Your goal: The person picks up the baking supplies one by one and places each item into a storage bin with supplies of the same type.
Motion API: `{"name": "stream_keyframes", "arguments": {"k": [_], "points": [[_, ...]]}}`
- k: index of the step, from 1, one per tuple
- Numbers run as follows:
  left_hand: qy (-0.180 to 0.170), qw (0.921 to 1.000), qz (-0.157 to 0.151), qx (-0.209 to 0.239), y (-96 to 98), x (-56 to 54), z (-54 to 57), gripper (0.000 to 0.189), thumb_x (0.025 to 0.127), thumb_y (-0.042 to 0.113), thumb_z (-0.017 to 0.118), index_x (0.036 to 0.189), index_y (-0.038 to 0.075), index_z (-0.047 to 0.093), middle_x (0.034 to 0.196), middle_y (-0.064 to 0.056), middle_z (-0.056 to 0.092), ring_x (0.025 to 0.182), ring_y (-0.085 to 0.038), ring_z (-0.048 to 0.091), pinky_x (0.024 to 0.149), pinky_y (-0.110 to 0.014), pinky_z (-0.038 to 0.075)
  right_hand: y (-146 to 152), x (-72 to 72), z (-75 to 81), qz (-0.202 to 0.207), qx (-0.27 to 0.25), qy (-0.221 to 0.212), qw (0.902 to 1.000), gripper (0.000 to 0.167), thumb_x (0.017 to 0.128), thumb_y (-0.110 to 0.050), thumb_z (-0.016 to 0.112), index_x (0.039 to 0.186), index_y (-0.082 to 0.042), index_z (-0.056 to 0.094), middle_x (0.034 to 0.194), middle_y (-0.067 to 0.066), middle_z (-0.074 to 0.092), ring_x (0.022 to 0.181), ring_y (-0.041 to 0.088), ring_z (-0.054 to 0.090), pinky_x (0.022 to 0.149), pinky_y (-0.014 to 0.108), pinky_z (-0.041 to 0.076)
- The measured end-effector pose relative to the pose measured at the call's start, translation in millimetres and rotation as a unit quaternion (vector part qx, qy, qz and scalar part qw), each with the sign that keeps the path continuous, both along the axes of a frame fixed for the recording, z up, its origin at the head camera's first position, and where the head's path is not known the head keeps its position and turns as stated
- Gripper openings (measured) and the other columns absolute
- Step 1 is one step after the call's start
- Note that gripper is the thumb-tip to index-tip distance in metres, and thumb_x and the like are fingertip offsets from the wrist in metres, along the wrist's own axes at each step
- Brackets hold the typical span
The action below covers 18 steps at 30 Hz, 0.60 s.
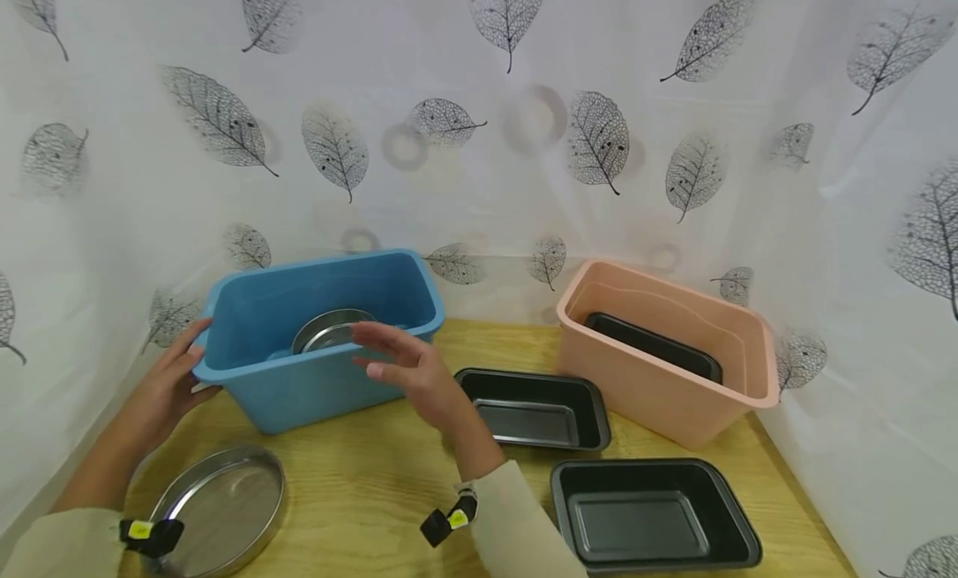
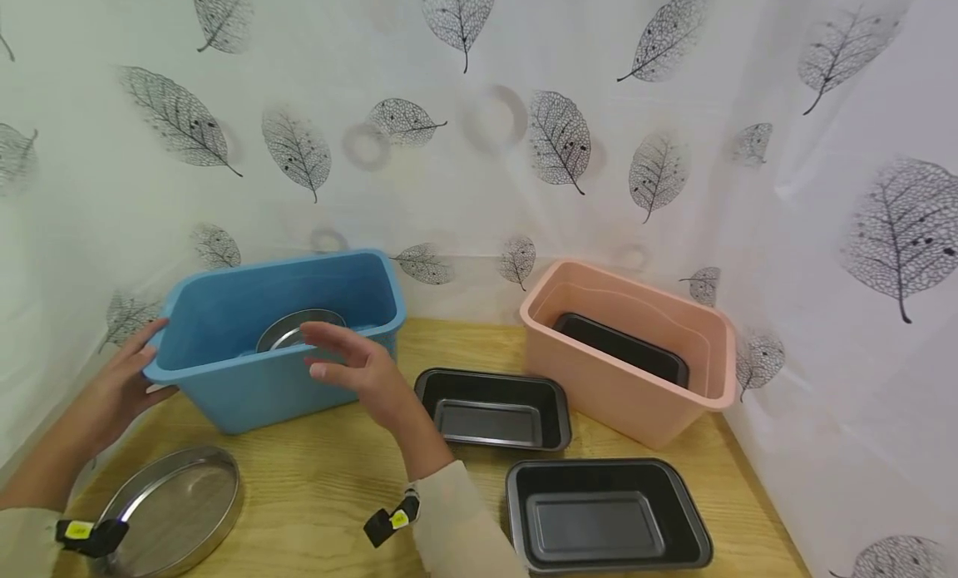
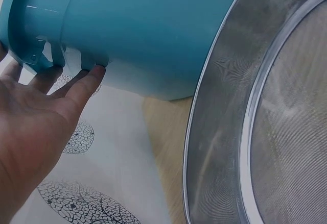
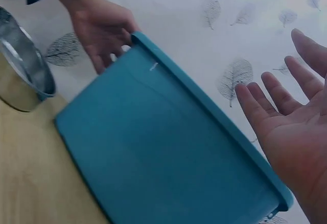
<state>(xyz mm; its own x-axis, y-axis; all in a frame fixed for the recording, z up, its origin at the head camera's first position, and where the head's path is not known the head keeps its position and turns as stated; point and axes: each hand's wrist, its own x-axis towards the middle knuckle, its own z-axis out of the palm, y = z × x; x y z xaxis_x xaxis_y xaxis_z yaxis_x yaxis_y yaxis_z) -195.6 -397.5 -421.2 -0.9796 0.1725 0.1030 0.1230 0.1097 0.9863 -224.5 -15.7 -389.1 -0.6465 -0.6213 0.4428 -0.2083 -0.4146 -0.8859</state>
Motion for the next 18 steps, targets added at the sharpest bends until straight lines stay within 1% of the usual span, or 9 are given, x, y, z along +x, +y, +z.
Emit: {"name": "stream_keyframes", "arguments": {"k": [2, 5, 8, 10, 13, 18], "points": [[-0.001, 1.0000, 0.000, 0.000, 0.2, -0.5, -0.9, 0.057, 0.112, 0.029, 0.029, 0.163, 0.034, 0.006, 0.170, -0.012, -0.001, 0.112, 0.009, 0.049, 0.082, -0.017, 0.052, -0.7, 8.2, -7.6, 0.012, 0.005, -0.013, 0.9998, 0.053, 0.100, -0.008, 0.062, 0.149, 0.000, 0.045, 0.155, 0.025, 0.041, 0.144, 0.048, 0.035, 0.115, 0.049, 0.039], [-0.001, 1.0000, -0.003, 0.006, 0.6, -0.9, -1.9, 0.057, 0.112, 0.028, 0.028, 0.163, 0.034, 0.005, 0.170, -0.013, -0.005, 0.112, 0.009, 0.049, 0.082, -0.017, 0.052, -1.8, 17.5, -19.0, 0.030, 0.021, -0.041, 0.9985, 0.055, 0.099, -0.007, 0.062, 0.151, -0.001, 0.043, 0.157, 0.024, 0.039, 0.143, 0.045, 0.039, 0.114, 0.042, 0.042], [-0.001, 1.0000, -0.004, 0.007, 1.1, -1.8, -2.5, 0.056, 0.112, 0.028, 0.027, 0.163, 0.033, 0.005, 0.170, -0.013, -0.005, 0.112, 0.011, 0.049, 0.082, -0.016, 0.052, -4.1, 24.9, -29.2, 0.035, 0.037, -0.064, 0.9966, 0.055, 0.099, -0.006, 0.061, 0.151, -0.002, 0.043, 0.157, 0.020, 0.041, 0.141, 0.035, 0.046, 0.111, 0.037, 0.045], [0.000, 1.0000, -0.007, 0.006, 0.9, -2.2, -2.2, 0.057, 0.112, 0.027, 0.027, 0.163, 0.033, 0.004, 0.170, -0.012, -0.003, 0.111, 0.011, 0.049, 0.082, -0.016, 0.052, -7.5, 29.4, -36.2, 0.037, 0.045, -0.076, 0.9954, 0.054, 0.099, -0.004, 0.060, 0.151, -0.002, 0.043, 0.157, 0.018, 0.042, 0.141, 0.032, 0.047, 0.110, 0.035, 0.046], [0.002, 0.9999, -0.007, -0.008, -0.7, -2.8, -1.2, 0.056, 0.112, 0.028, 0.027, 0.163, 0.033, 0.004, 0.170, -0.011, -0.003, 0.110, 0.012, 0.049, 0.081, -0.017, 0.052, -15.4, 37.1, -46.2, 0.044, 0.057, -0.090, 0.9934, 0.053, 0.100, -0.002, 0.058, 0.150, -0.003, 0.045, 0.156, 0.019, 0.043, 0.137, 0.026, 0.052, 0.108, 0.032, 0.048], [-0.008, 0.9996, 0.000, -0.028, -3.4, -2.2, 0.6, 0.057, 0.112, 0.030, 0.028, 0.163, 0.034, 0.004, 0.170, -0.014, -0.006, 0.109, 0.011, 0.048, 0.079, -0.017, 0.053, -31.4, 48.0, -64.5, 0.064, 0.087, -0.106, 0.9885, 0.049, 0.101, -0.010, 0.060, 0.149, -0.010, 0.050, 0.153, 0.010, 0.050, 0.134, 0.010, 0.052, 0.102, 0.026, 0.050]]}}
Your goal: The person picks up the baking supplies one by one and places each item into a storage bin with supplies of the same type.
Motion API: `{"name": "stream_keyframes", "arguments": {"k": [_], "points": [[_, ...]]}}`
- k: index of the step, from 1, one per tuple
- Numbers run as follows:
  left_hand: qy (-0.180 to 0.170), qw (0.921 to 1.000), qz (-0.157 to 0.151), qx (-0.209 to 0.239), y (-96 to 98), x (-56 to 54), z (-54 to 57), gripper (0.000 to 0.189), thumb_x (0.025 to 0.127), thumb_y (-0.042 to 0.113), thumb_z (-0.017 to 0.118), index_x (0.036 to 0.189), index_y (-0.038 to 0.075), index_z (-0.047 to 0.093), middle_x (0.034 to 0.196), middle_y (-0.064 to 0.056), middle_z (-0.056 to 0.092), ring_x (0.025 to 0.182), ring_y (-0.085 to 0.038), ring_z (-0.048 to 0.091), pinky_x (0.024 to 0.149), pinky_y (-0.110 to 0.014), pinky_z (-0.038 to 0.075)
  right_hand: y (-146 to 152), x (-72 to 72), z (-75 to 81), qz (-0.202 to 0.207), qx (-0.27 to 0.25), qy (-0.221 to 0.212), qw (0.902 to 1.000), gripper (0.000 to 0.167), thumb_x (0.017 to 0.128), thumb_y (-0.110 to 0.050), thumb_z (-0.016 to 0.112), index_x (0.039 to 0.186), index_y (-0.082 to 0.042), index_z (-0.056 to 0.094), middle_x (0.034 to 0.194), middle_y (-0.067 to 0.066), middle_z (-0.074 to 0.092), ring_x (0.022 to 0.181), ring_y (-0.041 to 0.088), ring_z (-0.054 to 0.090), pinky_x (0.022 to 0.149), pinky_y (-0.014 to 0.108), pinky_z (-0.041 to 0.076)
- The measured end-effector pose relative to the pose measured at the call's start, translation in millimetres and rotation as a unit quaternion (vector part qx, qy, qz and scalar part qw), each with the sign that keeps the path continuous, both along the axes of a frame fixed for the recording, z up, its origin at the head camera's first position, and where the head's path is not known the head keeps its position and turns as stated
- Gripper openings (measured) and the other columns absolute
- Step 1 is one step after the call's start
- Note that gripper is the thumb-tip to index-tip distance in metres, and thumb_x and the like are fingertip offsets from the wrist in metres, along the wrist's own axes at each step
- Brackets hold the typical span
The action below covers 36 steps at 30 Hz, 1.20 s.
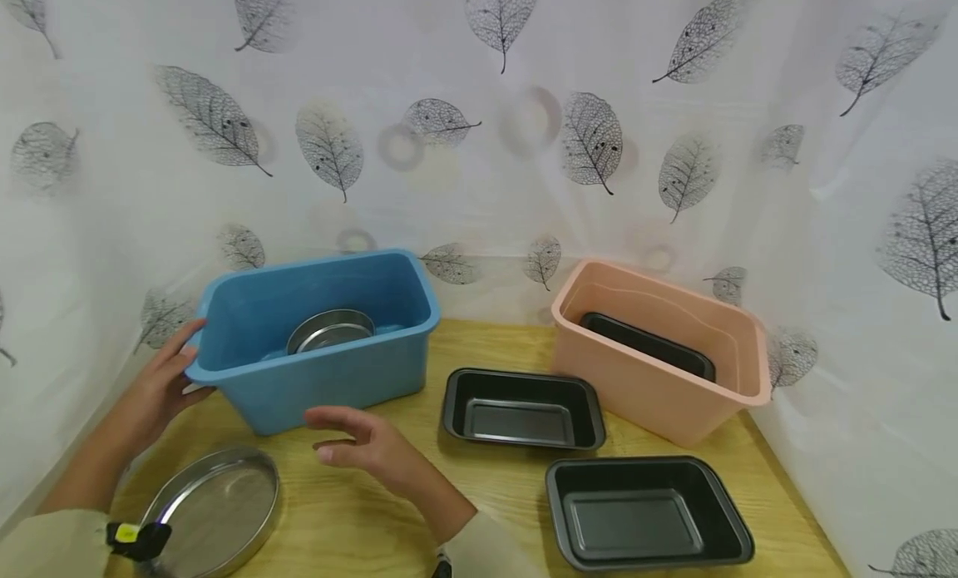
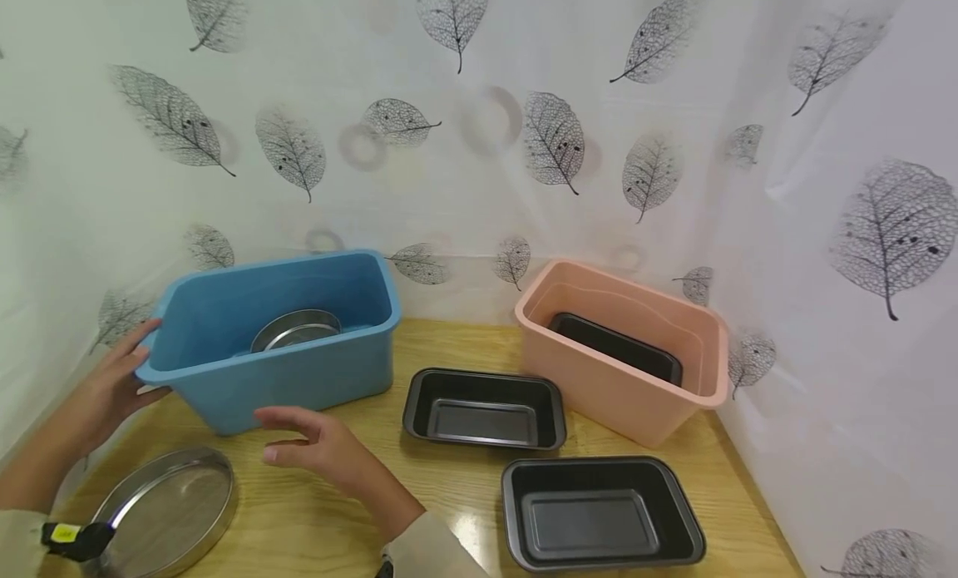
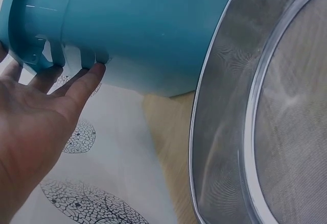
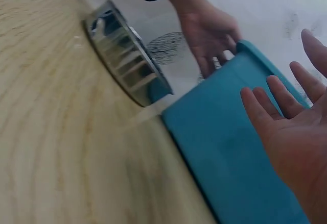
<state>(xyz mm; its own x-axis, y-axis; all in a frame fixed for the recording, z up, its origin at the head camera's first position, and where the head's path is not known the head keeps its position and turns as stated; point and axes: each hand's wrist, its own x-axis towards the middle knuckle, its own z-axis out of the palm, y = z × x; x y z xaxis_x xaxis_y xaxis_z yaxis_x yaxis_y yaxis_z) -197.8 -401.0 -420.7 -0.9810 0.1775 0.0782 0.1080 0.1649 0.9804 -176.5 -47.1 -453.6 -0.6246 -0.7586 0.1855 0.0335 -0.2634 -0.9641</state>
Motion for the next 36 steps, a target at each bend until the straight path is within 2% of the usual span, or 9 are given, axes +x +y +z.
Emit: {"name": "stream_keyframes", "arguments": {"k": [6, 8, 11, 15, 19, 26, 32, 36], "points": [[-0.006, 0.9999, 0.001, 0.010, -1.1, 0.7, 0.0, 0.057, 0.112, 0.030, 0.029, 0.163, 0.035, 0.005, 0.171, -0.010, -0.003, 0.111, 0.010, 0.048, 0.080, -0.018, 0.053, -17.7, 3.8, -15.8, -0.011, 0.058, 0.014, 0.9982, 0.046, 0.101, -0.019, 0.061, 0.147, -0.020, 0.053, 0.151, 0.001, 0.053, 0.134, 0.002, 0.049, 0.104, 0.020, 0.045], [-0.005, 0.9998, -0.001, 0.018, -1.0, -0.4, -0.1, 0.057, 0.112, 0.030, 0.029, 0.163, 0.035, 0.006, 0.171, -0.009, 0.000, 0.109, 0.011, 0.049, 0.079, -0.018, 0.053, -22.8, 3.7, -20.1, -0.017, 0.084, 0.021, 0.9961, 0.046, 0.101, -0.022, 0.062, 0.146, -0.024, 0.054, 0.149, -0.006, 0.054, 0.134, 0.000, 0.047, 0.106, 0.020, 0.042], [-0.002, 0.9998, -0.002, 0.022, -1.1, -1.3, -0.2, 0.057, 0.112, 0.029, 0.029, 0.163, 0.035, 0.006, 0.171, -0.008, 0.001, 0.108, 0.012, 0.050, 0.079, -0.018, 0.053, -30.6, 3.4, -26.7, -0.027, 0.119, 0.032, 0.9920, 0.046, 0.100, -0.025, 0.063, 0.145, -0.030, 0.055, 0.146, -0.016, 0.054, 0.135, -0.001, 0.045, 0.107, 0.020, 0.041], [0.002, 0.9997, -0.008, 0.024, -0.4, -1.5, -0.4, 0.057, 0.112, 0.028, 0.028, 0.163, 0.034, 0.005, 0.171, -0.007, 0.002, 0.108, 0.013, 0.050, 0.080, -0.018, 0.053, -41.2, 3.9, -34.8, -0.025, 0.145, 0.037, 0.9884, 0.047, 0.099, -0.025, 0.065, 0.145, -0.031, 0.055, 0.145, -0.022, 0.052, 0.136, 0.004, 0.046, 0.105, 0.022, 0.043], [0.005, 0.9992, -0.014, 0.037, -0.7, -0.9, -1.2, 0.057, 0.112, 0.026, 0.028, 0.164, 0.033, 0.005, 0.169, -0.003, 0.007, 0.109, 0.013, 0.051, 0.080, -0.018, 0.054, -50.5, 5.1, -40.7, -0.014, 0.152, 0.032, 0.9878, 0.049, 0.099, -0.019, 0.066, 0.146, -0.028, 0.055, 0.144, -0.023, 0.051, 0.138, 0.008, 0.046, 0.106, 0.023, 0.043], [0.018, 0.9985, -0.022, 0.047, -0.9, 0.1, -4.8, 0.056, 0.112, 0.023, 0.027, 0.164, 0.031, 0.007, 0.164, 0.001, 0.015, 0.111, 0.013, 0.052, 0.080, -0.018, 0.054, -60.7, 6.3, -47.6, -0.017, 0.187, 0.029, 0.9817, 0.046, 0.096, -0.020, 0.070, 0.138, -0.036, 0.061, 0.142, -0.026, 0.050, 0.122, 0.000, 0.052, 0.094, 0.021, 0.047], [0.019, 0.9982, -0.023, 0.051, -0.8, -0.6, -6.3, 0.056, 0.112, 0.023, 0.027, 0.164, 0.032, 0.008, 0.161, 0.003, 0.018, 0.111, 0.012, 0.053, 0.080, -0.019, 0.054, -64.9, 6.2, -53.4, -0.011, 0.193, 0.020, 0.9809, 0.044, 0.096, -0.019, 0.069, 0.136, -0.035, 0.063, 0.147, -0.024, 0.046, 0.131, -0.004, 0.045, 0.104, 0.020, 0.042], [0.019, 0.9985, -0.021, 0.048, -1.4, -0.9, -7.7, 0.055, 0.112, 0.024, 0.026, 0.163, 0.032, 0.008, 0.163, 0.002, 0.016, 0.110, 0.013, 0.052, 0.079, -0.019, 0.054, -67.1, 6.3, -55.6, 0.002, 0.209, 0.020, 0.9777, 0.042, 0.098, -0.019, 0.068, 0.137, -0.032, 0.063, 0.146, -0.023, 0.047, 0.133, -0.004, 0.044, 0.105, 0.019, 0.042]]}}
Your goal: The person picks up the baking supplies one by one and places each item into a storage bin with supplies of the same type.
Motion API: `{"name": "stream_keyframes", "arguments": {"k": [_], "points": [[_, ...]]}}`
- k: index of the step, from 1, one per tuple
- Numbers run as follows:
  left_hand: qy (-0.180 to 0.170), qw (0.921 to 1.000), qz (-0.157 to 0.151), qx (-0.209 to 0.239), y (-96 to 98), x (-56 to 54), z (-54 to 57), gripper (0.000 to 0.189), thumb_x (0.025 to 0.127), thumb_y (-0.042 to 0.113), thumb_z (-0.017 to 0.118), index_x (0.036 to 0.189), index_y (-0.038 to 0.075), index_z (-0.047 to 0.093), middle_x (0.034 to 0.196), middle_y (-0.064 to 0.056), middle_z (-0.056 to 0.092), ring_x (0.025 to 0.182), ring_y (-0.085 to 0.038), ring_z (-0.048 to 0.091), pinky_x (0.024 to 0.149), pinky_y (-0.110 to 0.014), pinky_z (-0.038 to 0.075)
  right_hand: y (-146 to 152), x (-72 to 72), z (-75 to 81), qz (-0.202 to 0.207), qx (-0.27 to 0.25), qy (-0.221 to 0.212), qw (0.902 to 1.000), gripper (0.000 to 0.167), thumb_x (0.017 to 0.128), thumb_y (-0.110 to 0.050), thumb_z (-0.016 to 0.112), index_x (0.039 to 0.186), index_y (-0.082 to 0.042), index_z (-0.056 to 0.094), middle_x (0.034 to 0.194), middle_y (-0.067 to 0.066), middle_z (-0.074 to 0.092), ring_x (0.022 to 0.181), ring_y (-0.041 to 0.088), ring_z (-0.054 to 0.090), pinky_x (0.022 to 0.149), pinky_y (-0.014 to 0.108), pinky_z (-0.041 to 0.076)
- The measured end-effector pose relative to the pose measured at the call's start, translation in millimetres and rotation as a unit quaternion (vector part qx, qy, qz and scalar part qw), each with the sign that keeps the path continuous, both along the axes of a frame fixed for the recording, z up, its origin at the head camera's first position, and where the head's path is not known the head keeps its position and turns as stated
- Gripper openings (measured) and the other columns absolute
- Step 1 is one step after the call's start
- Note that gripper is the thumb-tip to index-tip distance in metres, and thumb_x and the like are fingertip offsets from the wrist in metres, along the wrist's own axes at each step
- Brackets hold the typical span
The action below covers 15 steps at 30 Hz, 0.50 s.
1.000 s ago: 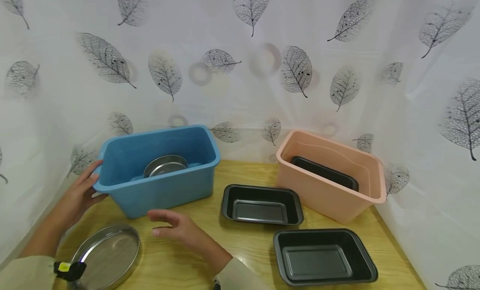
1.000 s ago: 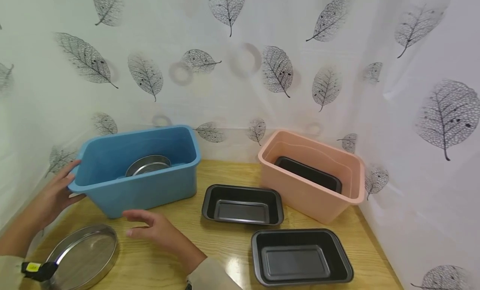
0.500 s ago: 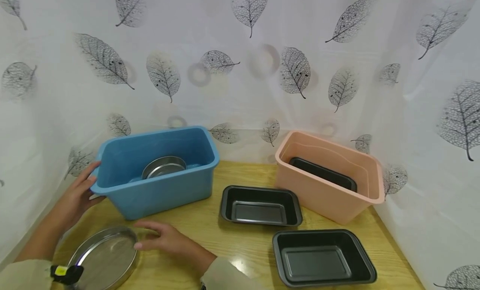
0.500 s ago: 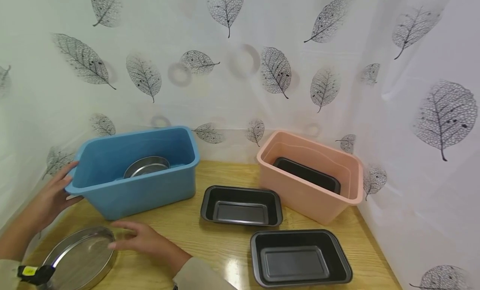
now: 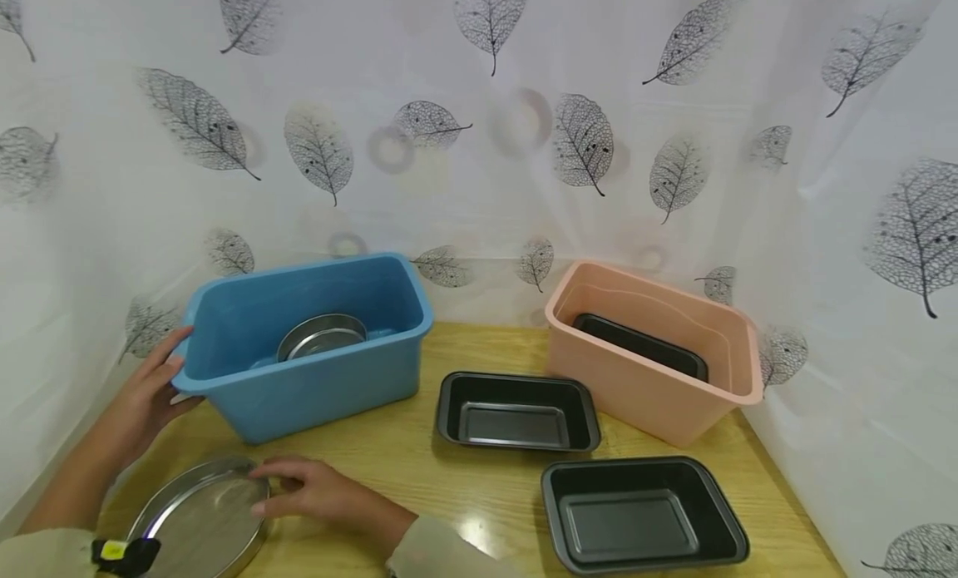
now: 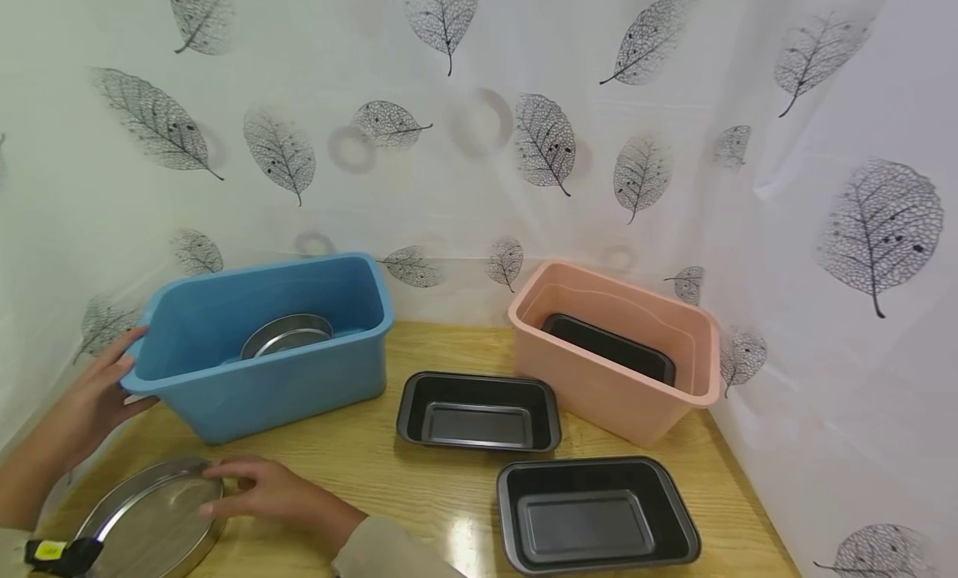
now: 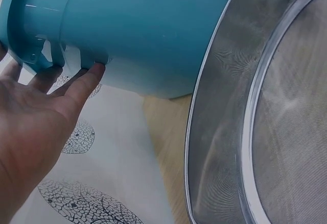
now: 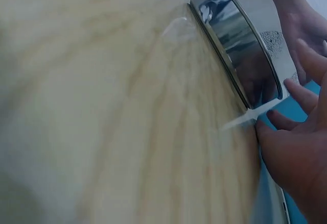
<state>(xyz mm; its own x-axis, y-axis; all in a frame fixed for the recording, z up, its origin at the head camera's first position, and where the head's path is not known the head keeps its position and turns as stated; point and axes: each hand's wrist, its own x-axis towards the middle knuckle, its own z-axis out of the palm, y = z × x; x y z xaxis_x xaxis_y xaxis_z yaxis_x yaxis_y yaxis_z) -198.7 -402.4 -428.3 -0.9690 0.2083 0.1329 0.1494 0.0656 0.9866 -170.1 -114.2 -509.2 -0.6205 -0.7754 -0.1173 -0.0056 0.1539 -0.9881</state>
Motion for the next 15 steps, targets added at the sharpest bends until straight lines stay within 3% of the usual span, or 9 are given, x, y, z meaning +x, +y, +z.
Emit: {"name": "stream_keyframes", "arguments": {"k": [7, 15], "points": [[0.002, 0.9999, -0.005, 0.016, -1.9, 0.1, -1.3, 0.055, 0.112, 0.022, 0.025, 0.164, 0.032, 0.008, 0.161, 0.003, 0.019, 0.111, 0.012, 0.053, 0.079, -0.019, 0.054, -3.4, 4.5, 1.5, -0.007, 0.046, 0.026, 0.9986, 0.040, 0.098, -0.024, 0.068, 0.137, -0.031, 0.064, 0.148, -0.022, 0.046, 0.134, -0.002, 0.044, 0.102, 0.020, 0.045], [0.001, 0.9996, -0.012, 0.027, -1.3, -1.8, -1.2, 0.056, 0.112, 0.021, 0.025, 0.164, 0.032, 0.008, 0.159, 0.006, 0.022, 0.112, 0.012, 0.054, 0.079, -0.019, 0.054, -7.0, 9.8, 4.2, -0.037, 0.053, 0.050, 0.9967, 0.045, 0.098, -0.025, 0.067, 0.143, -0.028, 0.059, 0.148, -0.019, 0.049, 0.136, -0.001, 0.044, 0.103, 0.020, 0.044]]}}
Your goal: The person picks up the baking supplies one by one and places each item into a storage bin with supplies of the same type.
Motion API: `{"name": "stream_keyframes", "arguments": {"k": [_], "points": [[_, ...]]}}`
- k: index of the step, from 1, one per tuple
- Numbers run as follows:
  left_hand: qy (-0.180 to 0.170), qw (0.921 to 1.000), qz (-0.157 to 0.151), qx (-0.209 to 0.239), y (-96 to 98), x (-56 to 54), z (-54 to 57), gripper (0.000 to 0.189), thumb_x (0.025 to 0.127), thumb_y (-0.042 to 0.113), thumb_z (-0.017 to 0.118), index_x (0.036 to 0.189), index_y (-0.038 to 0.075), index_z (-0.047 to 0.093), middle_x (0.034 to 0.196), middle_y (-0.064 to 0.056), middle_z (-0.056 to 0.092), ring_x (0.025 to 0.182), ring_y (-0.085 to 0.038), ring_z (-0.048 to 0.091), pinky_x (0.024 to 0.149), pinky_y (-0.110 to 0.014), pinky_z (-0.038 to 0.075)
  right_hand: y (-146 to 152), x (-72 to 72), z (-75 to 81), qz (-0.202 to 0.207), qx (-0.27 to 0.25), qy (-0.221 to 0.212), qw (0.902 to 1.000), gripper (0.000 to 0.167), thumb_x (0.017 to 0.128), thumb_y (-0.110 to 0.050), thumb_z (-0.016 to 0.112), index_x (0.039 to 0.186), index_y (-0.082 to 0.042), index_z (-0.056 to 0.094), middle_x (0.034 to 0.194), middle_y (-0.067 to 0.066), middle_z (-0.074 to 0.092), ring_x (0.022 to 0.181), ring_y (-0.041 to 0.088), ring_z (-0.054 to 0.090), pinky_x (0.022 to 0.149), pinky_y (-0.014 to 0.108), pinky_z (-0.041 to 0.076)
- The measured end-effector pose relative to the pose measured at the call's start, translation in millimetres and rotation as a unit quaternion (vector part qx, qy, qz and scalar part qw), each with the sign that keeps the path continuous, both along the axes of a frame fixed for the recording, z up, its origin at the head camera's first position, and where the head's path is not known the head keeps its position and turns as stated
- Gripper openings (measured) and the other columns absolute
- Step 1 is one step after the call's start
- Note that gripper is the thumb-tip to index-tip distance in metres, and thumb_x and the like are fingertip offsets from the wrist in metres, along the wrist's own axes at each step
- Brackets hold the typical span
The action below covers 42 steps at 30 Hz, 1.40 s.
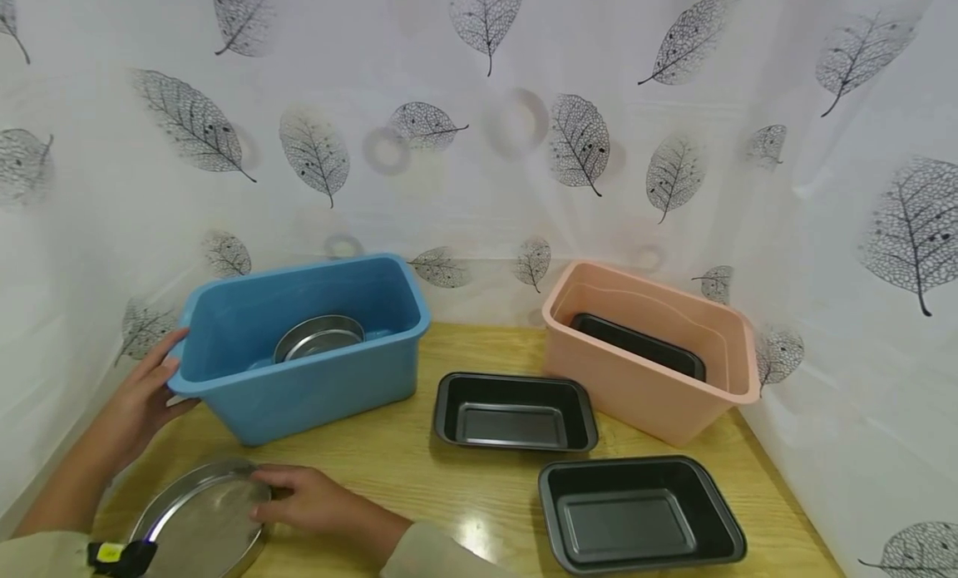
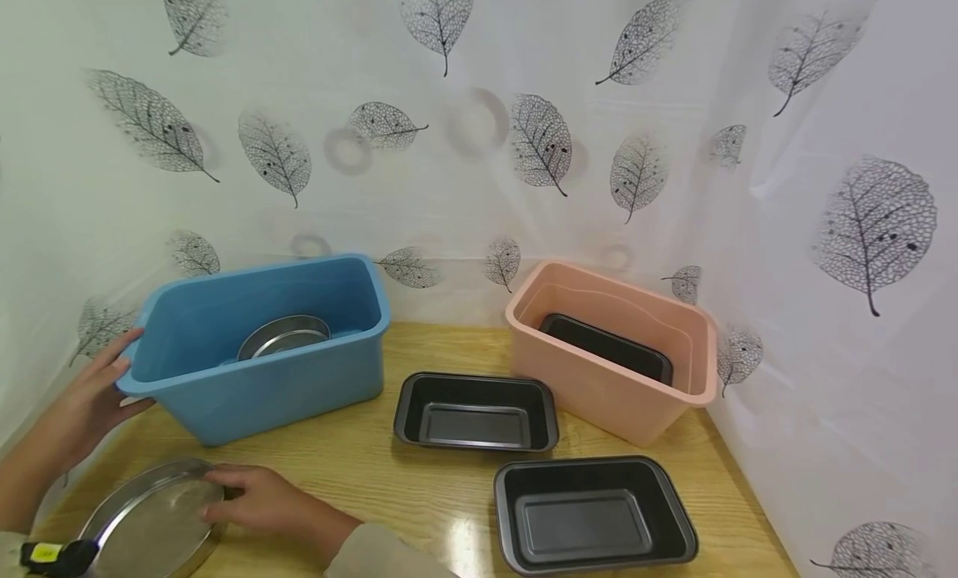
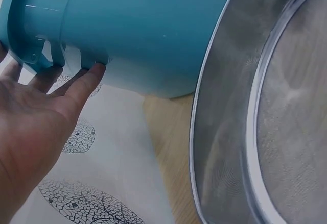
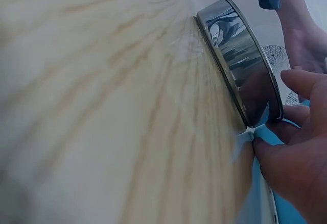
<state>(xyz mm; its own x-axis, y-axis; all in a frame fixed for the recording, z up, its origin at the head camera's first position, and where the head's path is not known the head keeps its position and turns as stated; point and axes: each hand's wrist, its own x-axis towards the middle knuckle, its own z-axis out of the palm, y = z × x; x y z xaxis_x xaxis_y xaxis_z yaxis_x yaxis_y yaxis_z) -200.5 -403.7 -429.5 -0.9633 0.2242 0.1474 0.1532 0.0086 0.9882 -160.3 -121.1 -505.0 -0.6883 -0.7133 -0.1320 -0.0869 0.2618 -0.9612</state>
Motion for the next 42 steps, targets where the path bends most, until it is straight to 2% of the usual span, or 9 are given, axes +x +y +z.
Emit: {"name": "stream_keyframes", "arguments": {"k": [5, 12, 19, 25, 29, 32, 37, 42], "points": [[0.002, 1.0000, 0.001, -0.002, -0.8, 2.1, -1.1, 0.056, 0.112, 0.021, 0.025, 0.164, 0.032, 0.007, 0.160, 0.006, 0.020, 0.112, 0.012, 0.053, 0.079, -0.019, 0.054, 0.3, 2.1, 1.5, 0.000, 0.016, 0.019, 0.9997, 0.047, 0.099, -0.028, 0.065, 0.145, -0.027, 0.056, 0.150, -0.018, 0.048, 0.137, 0.000, 0.043, 0.107, 0.021, 0.043], [0.007, 1.0000, 0.002, -0.003, 0.1, 2.3, -1.2, 0.056, 0.112, 0.020, 0.025, 0.164, 0.031, 0.008, 0.161, 0.005, 0.020, 0.112, 0.012, 0.053, 0.079, -0.019, 0.054, 9.3, 4.1, 12.5, 0.000, 0.039, 0.097, 0.9945, 0.051, 0.098, -0.030, 0.066, 0.148, -0.028, 0.053, 0.154, -0.013, 0.044, 0.140, 0.004, 0.042, 0.109, 0.023, 0.041], [0.005, 1.0000, 0.004, 0.000, 0.9, 1.2, 0.3, 0.056, 0.112, 0.020, 0.026, 0.164, 0.031, 0.007, 0.156, 0.008, 0.027, 0.112, 0.011, 0.055, 0.078, -0.020, 0.054, 16.5, 3.3, 16.4, -0.004, -0.027, 0.075, 0.9968, 0.056, 0.097, -0.022, 0.069, 0.150, -0.023, 0.050, 0.157, -0.015, 0.039, 0.140, 0.002, 0.040, 0.100, 0.015, 0.045], [0.001, 1.0000, 0.005, 0.005, 0.4, 3.0, -1.9, 0.056, 0.112, 0.021, 0.026, 0.164, 0.031, 0.007, 0.153, 0.011, 0.030, 0.112, 0.011, 0.056, 0.078, -0.020, 0.055, 18.2, 5.0, 16.0, -0.013, -0.033, 0.108, 0.9935, 0.057, 0.094, -0.018, 0.073, 0.148, -0.018, 0.053, 0.155, -0.010, 0.045, 0.139, 0.002, 0.042, 0.107, 0.016, 0.039], [0.000, 1.0000, 0.009, 0.000, 0.1, 4.0, -3.4, 0.056, 0.112, 0.021, 0.026, 0.164, 0.032, 0.007, 0.154, 0.010, 0.029, 0.112, 0.011, 0.056, 0.078, -0.020, 0.055, 20.5, 5.0, 13.9, -0.022, -0.039, 0.082, 0.9956, 0.052, 0.094, -0.019, 0.073, 0.144, -0.023, 0.058, 0.148, -0.014, 0.052, 0.134, 0.000, 0.047, 0.104, 0.018, 0.043], [0.000, 1.0000, 0.009, -0.005, 0.3, 4.4, -3.5, 0.057, 0.112, 0.021, 0.026, 0.164, 0.032, 0.005, 0.159, 0.008, 0.023, 0.112, 0.012, 0.054, 0.079, -0.019, 0.054, 23.0, 3.8, 12.5, -0.027, -0.044, 0.051, 0.9974, 0.045, 0.095, -0.022, 0.072, 0.139, -0.027, 0.063, 0.143, -0.019, 0.054, 0.132, -0.001, 0.047, 0.102, 0.020, 0.045], [0.004, 0.9999, 0.006, -0.008, 0.8, 4.7, -2.8, 0.057, 0.112, 0.021, 0.025, 0.164, 0.033, 0.004, 0.163, 0.006, 0.016, 0.111, 0.013, 0.053, 0.079, -0.019, 0.054, 25.0, 1.7, 12.2, -0.031, -0.047, 0.025, 0.9981, 0.040, 0.094, -0.023, 0.072, 0.134, -0.027, 0.067, 0.138, -0.022, 0.057, 0.128, -0.003, 0.049, 0.098, 0.020, 0.047], [0.004, 0.9999, 0.008, -0.012, 1.6, 4.3, -1.4, 0.057, 0.112, 0.022, 0.025, 0.164, 0.033, 0.004, 0.163, 0.005, 0.015, 0.111, 0.013, 0.053, 0.079, -0.019, 0.054, 25.2, 1.5, 12.2, -0.056, -0.063, -0.010, 0.9964, 0.038, 0.092, -0.019, 0.074, 0.129, -0.027, 0.071, 0.130, -0.024, 0.062, 0.116, -0.007, 0.055, 0.091, 0.016, 0.049]]}}
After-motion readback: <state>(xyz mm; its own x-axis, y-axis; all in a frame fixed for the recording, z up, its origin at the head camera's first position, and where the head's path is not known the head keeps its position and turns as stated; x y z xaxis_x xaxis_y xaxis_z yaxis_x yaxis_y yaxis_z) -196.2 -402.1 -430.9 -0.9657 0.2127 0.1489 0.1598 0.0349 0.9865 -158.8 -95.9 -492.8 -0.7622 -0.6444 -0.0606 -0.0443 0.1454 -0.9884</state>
